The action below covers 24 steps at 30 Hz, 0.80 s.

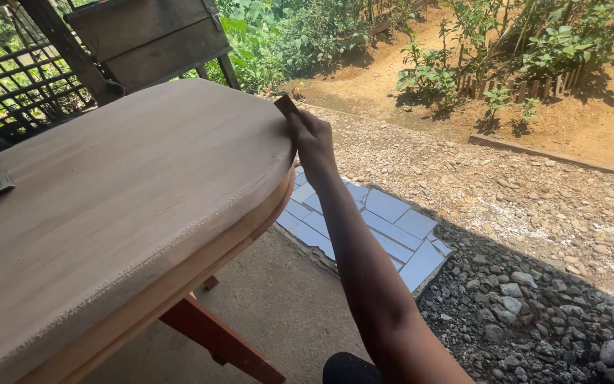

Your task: Sanding the surface and edges of a wooden tabletop with sandpaper.

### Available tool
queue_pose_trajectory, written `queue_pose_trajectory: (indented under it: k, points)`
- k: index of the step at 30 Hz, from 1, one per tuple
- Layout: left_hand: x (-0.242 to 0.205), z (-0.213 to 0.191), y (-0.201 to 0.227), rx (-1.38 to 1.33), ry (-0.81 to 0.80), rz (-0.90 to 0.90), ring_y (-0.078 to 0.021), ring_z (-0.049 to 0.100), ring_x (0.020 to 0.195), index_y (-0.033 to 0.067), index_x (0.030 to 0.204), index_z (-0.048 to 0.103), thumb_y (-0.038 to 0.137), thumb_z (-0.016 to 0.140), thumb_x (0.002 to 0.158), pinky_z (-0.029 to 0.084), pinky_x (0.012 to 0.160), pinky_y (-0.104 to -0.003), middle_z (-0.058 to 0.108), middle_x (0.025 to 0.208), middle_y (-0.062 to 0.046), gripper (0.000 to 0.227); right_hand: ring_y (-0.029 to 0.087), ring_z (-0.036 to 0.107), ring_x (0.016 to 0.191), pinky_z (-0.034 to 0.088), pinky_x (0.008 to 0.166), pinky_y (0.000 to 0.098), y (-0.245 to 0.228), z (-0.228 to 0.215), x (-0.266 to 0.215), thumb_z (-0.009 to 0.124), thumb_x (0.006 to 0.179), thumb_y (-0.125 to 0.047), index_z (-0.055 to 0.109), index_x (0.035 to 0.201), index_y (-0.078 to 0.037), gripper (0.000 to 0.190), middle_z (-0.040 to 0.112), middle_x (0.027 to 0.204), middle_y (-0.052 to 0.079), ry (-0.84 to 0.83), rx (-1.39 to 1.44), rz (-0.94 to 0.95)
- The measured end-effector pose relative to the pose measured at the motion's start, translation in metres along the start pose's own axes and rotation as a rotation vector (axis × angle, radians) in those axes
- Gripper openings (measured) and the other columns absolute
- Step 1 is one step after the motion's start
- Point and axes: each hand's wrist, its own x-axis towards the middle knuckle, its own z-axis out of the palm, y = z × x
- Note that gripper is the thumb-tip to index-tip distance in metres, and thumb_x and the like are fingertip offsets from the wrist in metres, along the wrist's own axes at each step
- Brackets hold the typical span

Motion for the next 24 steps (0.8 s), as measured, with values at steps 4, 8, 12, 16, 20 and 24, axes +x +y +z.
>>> queue_pose_trajectory:
  k: [4, 8, 12, 16, 20, 24]
  points:
    - [-0.042, 0.024, -0.043, 0.043, 0.024, -0.075, -0.0312, 0.057, 0.137, 0.0130, 0.150, 0.059, 0.040, 0.083, 0.053, 0.042, 0.124, -0.037, 0.066, 0.140, -0.016, 0.103, 0.021, 0.052, 0.113, 0.046, 0.095, 0.0329, -0.040, 0.025, -0.066, 0.052, 0.110, -0.012, 0.065, 0.132, 0.001, 0.029, 0.062, 0.117, 0.012, 0.084, -0.030, -0.269]
    - [0.006, -0.028, 0.008, 0.127, 0.011, -0.151, -0.0327, 0.059, 0.133, 0.0101, 0.144, 0.064, 0.036, 0.088, 0.048, 0.044, 0.118, -0.040, 0.065, 0.137, -0.023, 0.102, 0.027, 0.041, 0.154, 0.026, 0.134, 0.0507, -0.044, 0.072, -0.167, 0.052, 0.110, -0.013, 0.059, 0.144, -0.012, 0.034, 0.051, 0.157, 0.009, -0.184, -0.471, -0.837]
    - [0.020, -0.042, 0.022, 0.187, -0.017, -0.125, -0.0317, 0.062, 0.137, 0.0087, 0.142, 0.065, 0.034, 0.089, 0.047, 0.044, 0.119, -0.042, 0.067, 0.135, -0.020, 0.101, 0.026, 0.036, 0.157, 0.027, 0.135, 0.0471, -0.074, 0.083, -0.154, 0.052, 0.108, -0.013, 0.056, 0.151, -0.008, 0.043, 0.041, 0.165, 0.008, -0.609, -0.589, -1.054]
    - [0.027, -0.056, 0.035, 0.182, -0.003, -0.132, -0.0318, 0.062, 0.135, 0.0097, 0.140, 0.065, 0.034, 0.088, 0.047, 0.048, 0.120, -0.041, 0.066, 0.136, -0.021, 0.099, 0.024, 0.034, 0.156, 0.031, 0.133, 0.0440, -0.072, 0.020, -0.094, 0.059, 0.109, -0.015, 0.053, 0.151, -0.007, 0.043, 0.040, 0.165, 0.007, -0.875, -0.638, -1.436]
    - [0.027, -0.060, 0.038, 0.249, -0.047, -0.130, -0.0243, 0.064, 0.134, 0.0136, 0.142, 0.063, 0.041, 0.087, 0.048, 0.050, 0.120, -0.038, 0.067, 0.138, -0.015, 0.101, 0.023, 0.039, 0.152, 0.036, 0.128, 0.0430, -0.070, -0.016, -0.066, 0.064, 0.103, -0.014, 0.060, 0.145, -0.009, 0.042, 0.045, 0.161, 0.008, -0.820, -0.755, -1.526]
    - [0.055, -0.091, 0.081, 0.468, -0.217, -0.214, -0.0241, 0.064, 0.129, 0.0192, 0.139, 0.062, 0.047, 0.096, 0.044, 0.051, 0.115, -0.039, 0.067, 0.138, -0.009, 0.104, 0.024, 0.040, 0.152, 0.037, 0.130, 0.0418, -0.092, 0.053, -0.103, 0.063, 0.105, -0.016, 0.064, 0.143, -0.008, 0.040, 0.044, 0.161, 0.008, -0.903, -0.645, -1.532]
